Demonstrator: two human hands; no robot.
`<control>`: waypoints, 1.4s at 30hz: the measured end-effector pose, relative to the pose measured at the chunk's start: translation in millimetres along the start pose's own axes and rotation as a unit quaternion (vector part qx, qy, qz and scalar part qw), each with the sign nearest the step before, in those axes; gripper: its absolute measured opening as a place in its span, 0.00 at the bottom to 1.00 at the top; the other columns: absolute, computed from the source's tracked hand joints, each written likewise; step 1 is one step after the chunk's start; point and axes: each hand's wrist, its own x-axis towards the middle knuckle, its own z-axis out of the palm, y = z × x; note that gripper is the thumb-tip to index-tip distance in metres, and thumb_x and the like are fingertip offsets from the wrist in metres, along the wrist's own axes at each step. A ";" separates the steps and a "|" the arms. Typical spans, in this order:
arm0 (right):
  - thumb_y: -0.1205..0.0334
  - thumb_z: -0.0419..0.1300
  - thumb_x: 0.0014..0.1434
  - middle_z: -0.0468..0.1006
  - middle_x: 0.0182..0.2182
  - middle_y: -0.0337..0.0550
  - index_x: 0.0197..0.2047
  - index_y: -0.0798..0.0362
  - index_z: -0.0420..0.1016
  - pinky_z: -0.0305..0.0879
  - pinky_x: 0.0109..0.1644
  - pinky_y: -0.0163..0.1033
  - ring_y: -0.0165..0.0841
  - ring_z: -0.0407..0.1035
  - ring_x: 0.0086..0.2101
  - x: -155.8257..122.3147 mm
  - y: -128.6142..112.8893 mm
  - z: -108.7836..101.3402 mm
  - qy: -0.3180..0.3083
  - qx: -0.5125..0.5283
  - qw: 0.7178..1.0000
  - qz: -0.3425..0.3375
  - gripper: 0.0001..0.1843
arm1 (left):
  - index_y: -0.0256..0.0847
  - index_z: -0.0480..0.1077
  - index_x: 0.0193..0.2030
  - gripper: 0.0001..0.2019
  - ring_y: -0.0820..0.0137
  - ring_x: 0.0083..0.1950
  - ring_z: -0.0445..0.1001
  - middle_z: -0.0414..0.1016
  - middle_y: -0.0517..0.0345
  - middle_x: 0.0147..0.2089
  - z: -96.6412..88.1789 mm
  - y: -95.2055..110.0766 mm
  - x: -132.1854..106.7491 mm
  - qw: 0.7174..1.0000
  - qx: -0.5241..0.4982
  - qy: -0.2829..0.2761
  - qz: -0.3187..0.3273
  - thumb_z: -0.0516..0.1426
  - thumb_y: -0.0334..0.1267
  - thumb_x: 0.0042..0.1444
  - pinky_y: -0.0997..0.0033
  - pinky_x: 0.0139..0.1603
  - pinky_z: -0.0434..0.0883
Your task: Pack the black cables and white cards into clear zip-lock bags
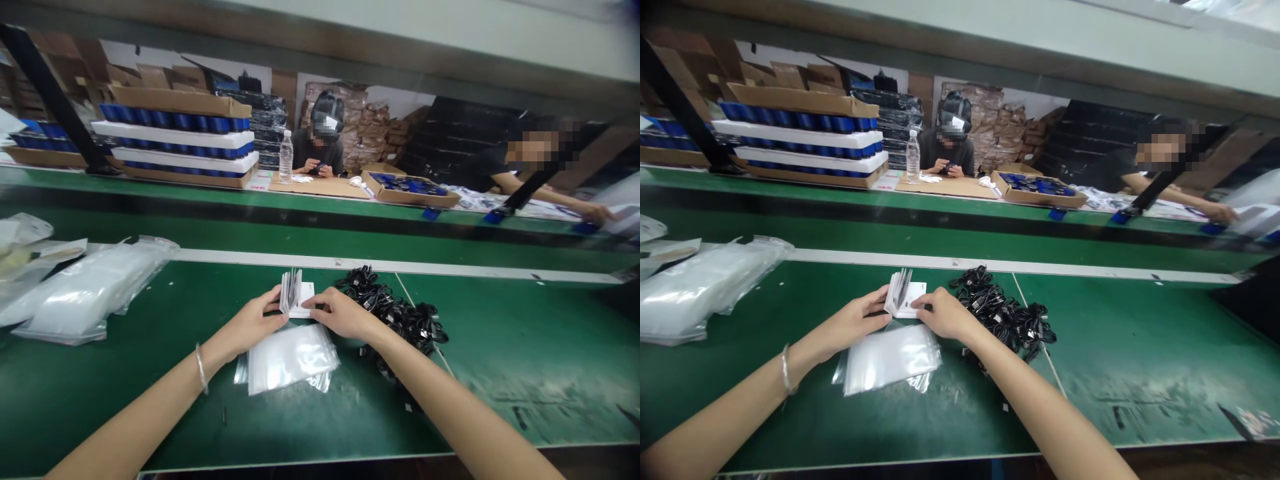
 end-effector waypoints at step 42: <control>0.70 0.51 0.60 0.71 0.50 0.54 0.57 0.56 0.64 0.64 0.51 0.49 0.43 0.64 0.49 -102.0 -18.0 96.4 0.238 -0.188 0.951 -0.052 0.20 | 0.46 0.74 0.45 0.15 0.61 0.48 0.72 0.77 0.54 0.48 11.0 -16.3 -35.6 0.911 0.351 0.188 0.110 0.47 0.41 0.61 0.65 0.48 0.66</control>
